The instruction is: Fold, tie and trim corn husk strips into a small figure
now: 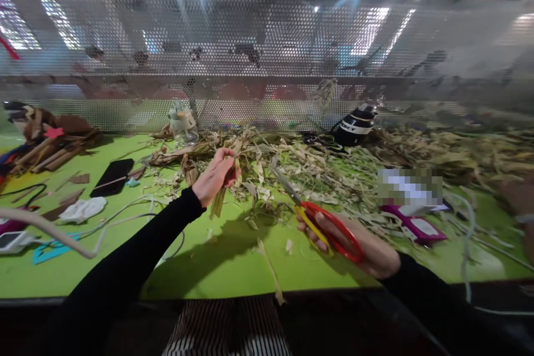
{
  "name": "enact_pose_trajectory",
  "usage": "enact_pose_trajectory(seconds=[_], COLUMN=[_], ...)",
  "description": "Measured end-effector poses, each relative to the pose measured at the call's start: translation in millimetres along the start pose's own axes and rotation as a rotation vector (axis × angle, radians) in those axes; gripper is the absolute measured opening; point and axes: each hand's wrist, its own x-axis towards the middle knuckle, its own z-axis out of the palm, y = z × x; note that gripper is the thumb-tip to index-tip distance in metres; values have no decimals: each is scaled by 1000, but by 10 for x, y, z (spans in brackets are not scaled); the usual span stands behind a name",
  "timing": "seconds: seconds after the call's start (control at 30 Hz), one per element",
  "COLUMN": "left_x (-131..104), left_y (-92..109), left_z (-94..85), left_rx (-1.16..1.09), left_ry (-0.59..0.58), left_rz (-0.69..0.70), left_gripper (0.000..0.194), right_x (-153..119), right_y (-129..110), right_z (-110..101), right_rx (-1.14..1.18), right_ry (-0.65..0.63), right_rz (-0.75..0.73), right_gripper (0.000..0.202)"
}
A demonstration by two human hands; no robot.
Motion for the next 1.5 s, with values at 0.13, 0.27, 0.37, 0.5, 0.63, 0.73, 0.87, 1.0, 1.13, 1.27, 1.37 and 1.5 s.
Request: enact_pose_trajectory(seconds=[0.13, 0.27, 0.37, 0.5, 0.63, 0.73, 0.87, 1.0, 1.13, 1.27, 1.37, 1.5], left_x=[-10, -39, -76, -104, -103, -117, -157, -183, -171, -157, -171, -191], left_y=[-33, -54, -72, -107, -125, -108, -76, -99, -183, -255, -286, -331], left_z=[48, 149, 227, 290, 305, 299, 293, 291, 257, 220, 239, 282], left_rx=[9, 32, 47, -65, -195, -267, -317, -300, -239, -177, -115, -51], left_ry=[-19, -13, -12, -34, -94, -123, -168, -218, -181, -198, -234, -227], left_rz=[37, 109, 121, 114, 68, 75, 84, 93, 165, 262, 345, 413], left_gripper=[12, 15, 20, 26, 27, 25, 25, 25, 23, 19, 20, 23], right_x=[-82, -8, 73, 139, 127, 82, 45, 63, 76, 48, 30, 32], right_y=[126, 139, 108, 96, 95, 79, 62, 90, 119, 105, 82, 78], right_z=[248, 387, 428, 445, 459, 470, 489, 508, 500, 485, 494, 521], right_rx=[258, 359, 371, 396, 484, 509, 513, 537, 551, 471, 408, 413], right_ry=[-85, -94, -119, -199, -245, -236, -240, -272, -275, -306, -317, -312], right_rz=[22, -19, -60, -87, -57, -61, -47, -80, -112, -122, -129, -145], right_gripper=[51, 53, 53, 59, 63, 62, 62, 59, 57, 62, 65, 65])
